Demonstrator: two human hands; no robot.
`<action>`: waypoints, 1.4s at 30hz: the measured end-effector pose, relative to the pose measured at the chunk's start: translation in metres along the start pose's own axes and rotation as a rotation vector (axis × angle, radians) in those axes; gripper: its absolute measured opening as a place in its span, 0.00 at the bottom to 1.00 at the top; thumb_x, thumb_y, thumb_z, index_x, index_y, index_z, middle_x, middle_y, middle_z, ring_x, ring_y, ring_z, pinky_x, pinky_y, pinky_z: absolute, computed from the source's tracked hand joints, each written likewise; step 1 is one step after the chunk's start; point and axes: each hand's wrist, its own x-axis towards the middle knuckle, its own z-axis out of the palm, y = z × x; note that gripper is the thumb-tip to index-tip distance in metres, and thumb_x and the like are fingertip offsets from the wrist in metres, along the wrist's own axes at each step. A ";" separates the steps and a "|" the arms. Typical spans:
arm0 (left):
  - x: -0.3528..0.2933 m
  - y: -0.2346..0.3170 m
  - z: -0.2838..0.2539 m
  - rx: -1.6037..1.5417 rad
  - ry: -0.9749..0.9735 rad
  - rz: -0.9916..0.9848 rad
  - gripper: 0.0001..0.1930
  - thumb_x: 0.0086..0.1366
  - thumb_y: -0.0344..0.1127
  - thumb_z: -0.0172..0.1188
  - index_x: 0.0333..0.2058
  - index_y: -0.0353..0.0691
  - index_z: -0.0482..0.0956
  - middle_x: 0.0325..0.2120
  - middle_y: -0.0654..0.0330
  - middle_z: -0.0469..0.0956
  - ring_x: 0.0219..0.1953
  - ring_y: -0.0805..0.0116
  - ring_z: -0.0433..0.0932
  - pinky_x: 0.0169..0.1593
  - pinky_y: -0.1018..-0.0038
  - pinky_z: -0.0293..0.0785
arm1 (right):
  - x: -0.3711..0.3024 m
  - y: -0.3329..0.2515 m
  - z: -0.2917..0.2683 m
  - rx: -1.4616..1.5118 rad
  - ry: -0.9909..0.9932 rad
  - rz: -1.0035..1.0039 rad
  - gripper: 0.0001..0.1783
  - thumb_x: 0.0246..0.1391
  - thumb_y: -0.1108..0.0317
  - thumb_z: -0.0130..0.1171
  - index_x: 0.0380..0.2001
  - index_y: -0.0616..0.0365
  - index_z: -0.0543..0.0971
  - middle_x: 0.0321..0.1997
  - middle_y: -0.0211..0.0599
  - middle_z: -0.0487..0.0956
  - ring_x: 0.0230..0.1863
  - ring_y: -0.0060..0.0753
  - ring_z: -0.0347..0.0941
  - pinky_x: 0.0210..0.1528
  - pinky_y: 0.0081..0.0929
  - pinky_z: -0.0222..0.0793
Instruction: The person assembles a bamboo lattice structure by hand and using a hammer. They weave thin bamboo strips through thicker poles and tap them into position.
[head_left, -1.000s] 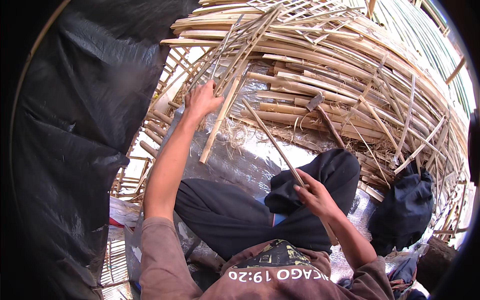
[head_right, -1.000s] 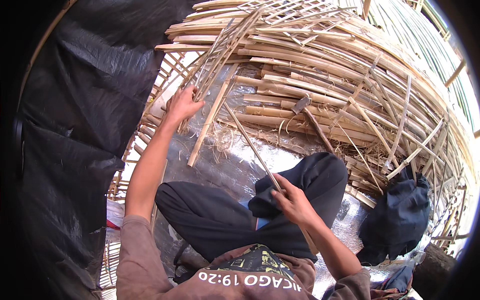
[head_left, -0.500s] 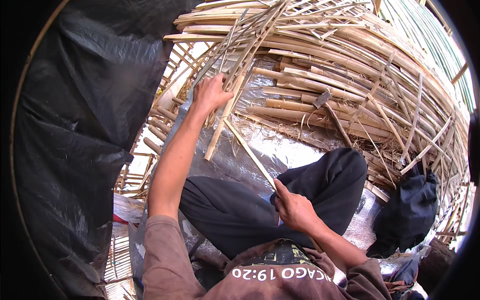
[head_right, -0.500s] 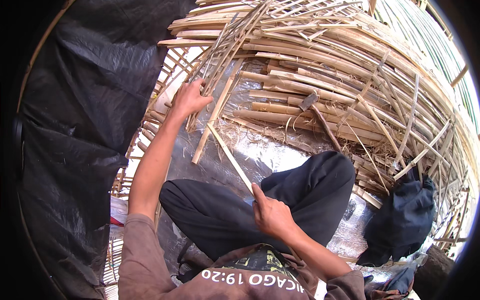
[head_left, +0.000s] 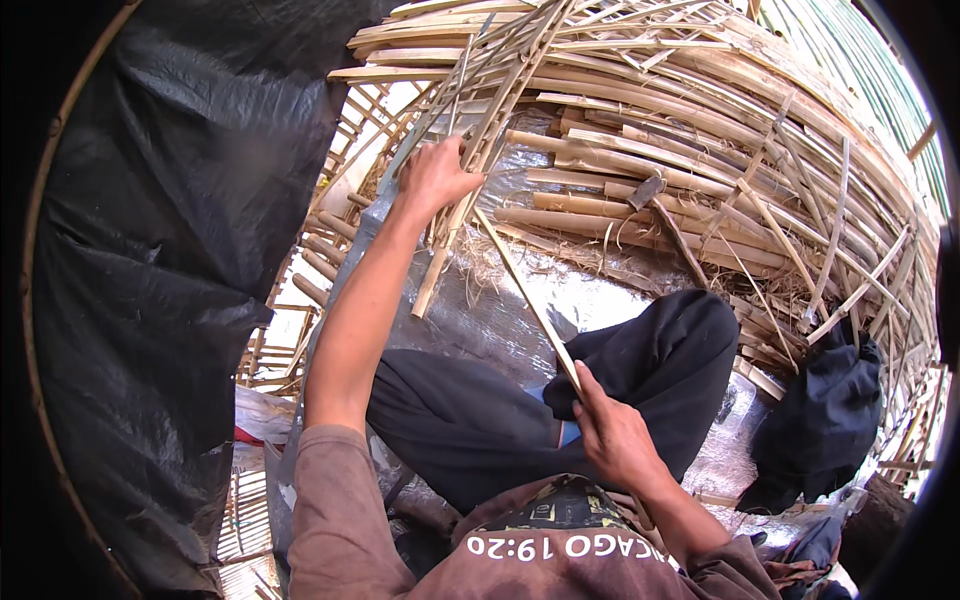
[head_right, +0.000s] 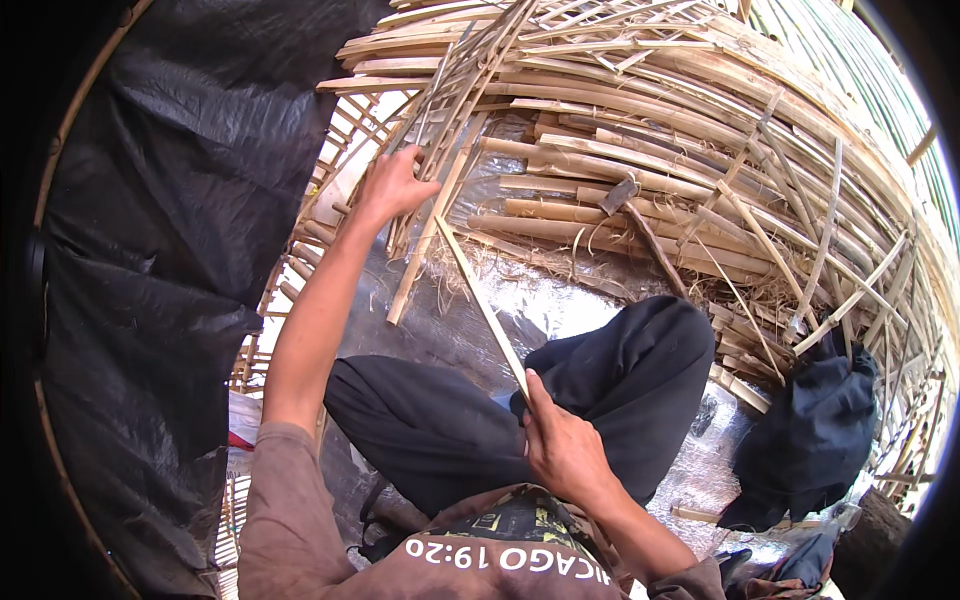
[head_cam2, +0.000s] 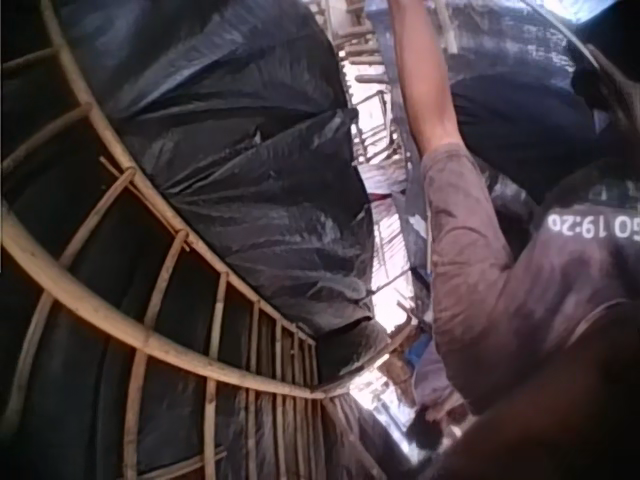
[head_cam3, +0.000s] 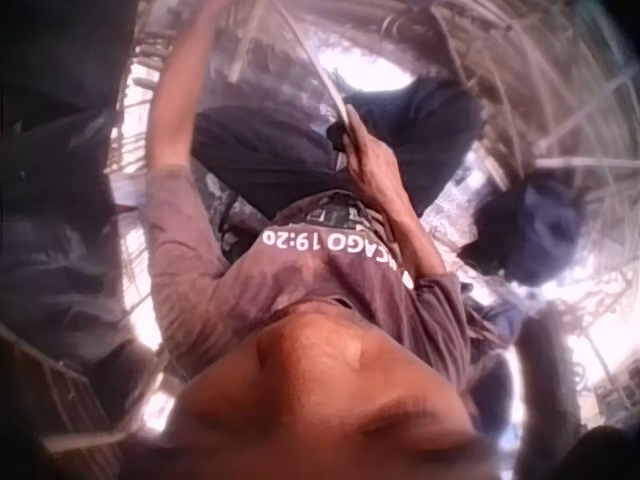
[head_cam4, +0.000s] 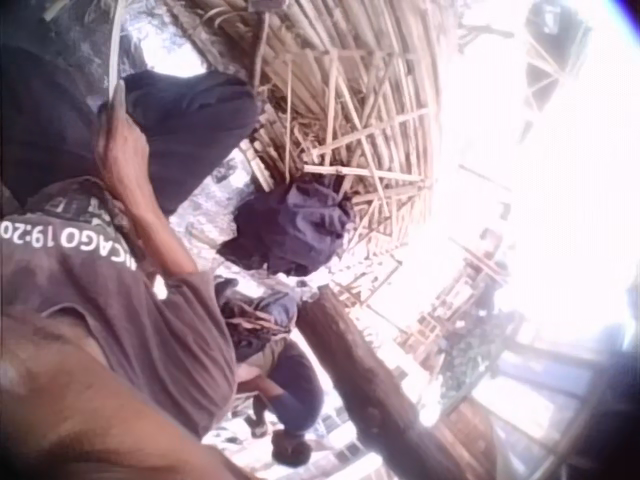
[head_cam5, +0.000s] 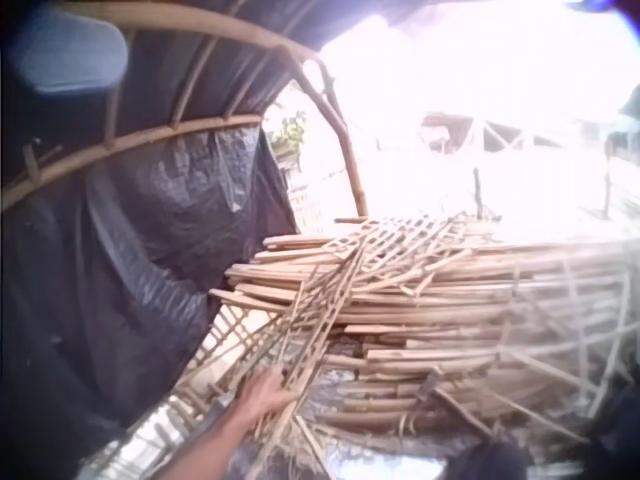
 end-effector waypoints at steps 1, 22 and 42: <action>-0.002 -0.003 0.000 -0.001 -0.006 -0.010 0.29 0.45 0.44 0.64 0.48 0.38 0.79 0.37 0.42 0.82 0.43 0.46 0.80 0.52 0.60 0.75 | 0.000 -0.009 -0.008 0.058 0.018 -0.003 0.33 0.58 0.71 0.51 0.66 0.60 0.57 0.33 0.56 0.78 0.29 0.62 0.75 0.32 0.52 0.69; 0.019 0.006 -0.004 -0.144 0.242 -0.134 0.22 0.54 0.47 0.59 0.44 0.40 0.71 0.35 0.46 0.81 0.40 0.47 0.80 0.45 0.57 0.75 | -0.028 0.031 -0.002 0.001 -0.013 0.151 0.32 0.58 0.69 0.51 0.65 0.56 0.58 0.33 0.60 0.78 0.34 0.66 0.75 0.37 0.54 0.68; -0.046 -0.137 -0.139 -0.552 0.481 -0.171 0.17 0.57 0.44 0.61 0.33 0.33 0.79 0.20 0.66 0.71 0.23 0.75 0.67 0.30 0.75 0.65 | -0.011 0.084 -0.010 0.157 0.125 0.302 0.30 0.56 0.65 0.57 0.62 0.54 0.63 0.28 0.64 0.77 0.36 0.68 0.75 0.38 0.50 0.69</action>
